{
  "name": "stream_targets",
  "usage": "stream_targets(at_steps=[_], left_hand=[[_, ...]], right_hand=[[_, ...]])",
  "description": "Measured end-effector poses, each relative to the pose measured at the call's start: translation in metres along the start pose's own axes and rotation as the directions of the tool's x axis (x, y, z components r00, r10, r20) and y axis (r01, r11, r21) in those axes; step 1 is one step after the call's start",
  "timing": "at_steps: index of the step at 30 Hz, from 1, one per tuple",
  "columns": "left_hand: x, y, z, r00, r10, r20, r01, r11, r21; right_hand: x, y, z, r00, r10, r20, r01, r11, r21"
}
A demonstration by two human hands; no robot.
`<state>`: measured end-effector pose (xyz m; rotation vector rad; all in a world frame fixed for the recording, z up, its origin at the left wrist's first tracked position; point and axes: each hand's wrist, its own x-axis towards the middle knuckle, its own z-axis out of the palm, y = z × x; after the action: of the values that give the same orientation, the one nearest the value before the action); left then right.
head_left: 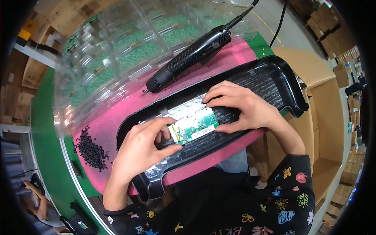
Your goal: Assembling circuit boards into black plastic housings using an electric screwdriver at a factory workstation.
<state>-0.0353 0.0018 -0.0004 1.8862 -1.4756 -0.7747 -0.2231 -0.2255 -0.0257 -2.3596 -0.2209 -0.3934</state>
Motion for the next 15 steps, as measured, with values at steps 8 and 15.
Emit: stream_targets(at_steps=[8,15], left_hand=[[0.0037,0.0018,0.0026,0.998,-0.062,0.008,0.06,0.987,0.146],[0.0012,-0.0017,0.0004,1.0,0.008,0.008,-0.009,0.986,0.169]], right_hand=[[0.0001,0.0016,0.0009,0.999,0.006,0.036,-0.005,0.999,-0.041],[0.0029,-0.0033,0.0005,0.999,0.022,0.049,-0.018,0.996,-0.085]])
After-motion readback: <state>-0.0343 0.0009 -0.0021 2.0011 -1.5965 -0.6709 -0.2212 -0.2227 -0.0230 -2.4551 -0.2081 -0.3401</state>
